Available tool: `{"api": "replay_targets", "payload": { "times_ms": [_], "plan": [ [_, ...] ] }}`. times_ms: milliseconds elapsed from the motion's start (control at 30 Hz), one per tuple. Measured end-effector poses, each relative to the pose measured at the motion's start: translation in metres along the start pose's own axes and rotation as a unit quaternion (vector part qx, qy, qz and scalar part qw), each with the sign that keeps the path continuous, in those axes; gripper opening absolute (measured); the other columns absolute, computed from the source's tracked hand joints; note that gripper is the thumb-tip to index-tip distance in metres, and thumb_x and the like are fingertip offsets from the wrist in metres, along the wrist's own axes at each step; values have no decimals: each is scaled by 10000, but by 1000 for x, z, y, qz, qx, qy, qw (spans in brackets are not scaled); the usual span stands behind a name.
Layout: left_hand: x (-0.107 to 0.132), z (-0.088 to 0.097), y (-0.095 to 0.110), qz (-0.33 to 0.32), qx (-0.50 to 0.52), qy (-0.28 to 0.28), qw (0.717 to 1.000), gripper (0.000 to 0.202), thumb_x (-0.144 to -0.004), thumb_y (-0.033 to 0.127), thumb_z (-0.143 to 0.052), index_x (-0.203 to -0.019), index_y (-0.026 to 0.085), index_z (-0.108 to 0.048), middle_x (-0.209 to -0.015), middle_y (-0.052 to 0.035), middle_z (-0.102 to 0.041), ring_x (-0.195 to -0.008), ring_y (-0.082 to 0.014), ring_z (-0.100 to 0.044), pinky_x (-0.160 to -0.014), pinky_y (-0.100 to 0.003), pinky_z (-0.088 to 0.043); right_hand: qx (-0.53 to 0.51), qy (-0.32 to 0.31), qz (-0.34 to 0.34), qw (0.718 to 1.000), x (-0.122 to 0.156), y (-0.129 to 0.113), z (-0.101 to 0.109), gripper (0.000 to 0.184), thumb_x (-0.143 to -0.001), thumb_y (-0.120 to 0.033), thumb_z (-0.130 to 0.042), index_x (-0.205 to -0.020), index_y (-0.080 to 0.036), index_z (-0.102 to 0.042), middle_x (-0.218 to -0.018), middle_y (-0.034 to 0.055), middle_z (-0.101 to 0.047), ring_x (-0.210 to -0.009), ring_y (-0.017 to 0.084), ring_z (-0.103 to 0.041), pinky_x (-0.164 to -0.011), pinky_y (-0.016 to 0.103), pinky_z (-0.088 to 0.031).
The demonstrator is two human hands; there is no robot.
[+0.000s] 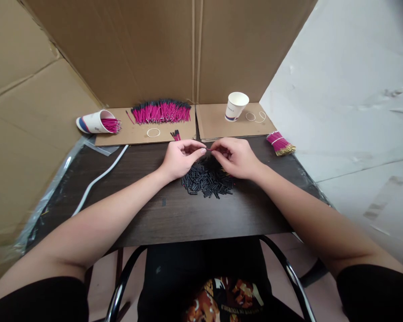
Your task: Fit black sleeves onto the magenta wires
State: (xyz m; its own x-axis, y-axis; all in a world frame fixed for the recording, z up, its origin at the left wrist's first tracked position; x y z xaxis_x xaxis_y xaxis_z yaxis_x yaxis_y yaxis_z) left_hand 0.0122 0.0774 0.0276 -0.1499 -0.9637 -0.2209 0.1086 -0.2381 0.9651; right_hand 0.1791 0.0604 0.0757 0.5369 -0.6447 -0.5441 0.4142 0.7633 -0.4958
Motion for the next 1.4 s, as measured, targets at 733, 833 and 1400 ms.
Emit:
{"api": "replay_targets", "payload": {
  "times_ms": [733, 833, 1400],
  "plan": [
    [3, 1, 11, -42, -4, 15, 999, 235, -846, 354, -912, -983, 168, -865, -902, -79, -855, -699, -156, -731, -679, -300, -629, -18, -15, -5, 1000, 0, -1, -4, 75, -1045, -212, -619, -1011, -208, -687, -851, 33, -703, -723, 182, -592, -723, 348, -480],
    [4, 1, 13, -52, -4, 20, 998, 227, -846, 349, -915, -974, 168, -869, -898, -77, -856, -686, -148, -723, -678, -294, -625, -19, -14, -1, 1000, 0, -2, -4, 80, -1050, -214, -616, -1013, -205, -686, -861, 34, -709, -725, 179, -594, -729, 343, -483],
    [4, 3, 14, -63, -17, 30, 997, 232, -852, 376, -922, -971, 179, -888, -883, -79, -858, -691, -163, -738, -665, -301, -629, -16, -21, 0, 1000, 0, -4, -5, 104, -1070, -218, -595, -1021, -211, -686, -856, 29, -707, -723, 177, -589, -732, 340, -481]
  ]
}}
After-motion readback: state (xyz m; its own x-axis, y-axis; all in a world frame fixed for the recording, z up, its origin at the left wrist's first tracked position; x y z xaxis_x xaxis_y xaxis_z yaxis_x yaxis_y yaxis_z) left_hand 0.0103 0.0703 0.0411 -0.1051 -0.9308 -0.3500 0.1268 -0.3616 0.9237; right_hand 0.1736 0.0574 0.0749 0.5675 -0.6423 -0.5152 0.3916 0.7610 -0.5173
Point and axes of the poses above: each hand's wrist, its own x-axis away from the middle knuckle, its own z-axis out of the back of the hand, y = z × x, the point moved 10 cm from there along -x, towards the middle knuckle
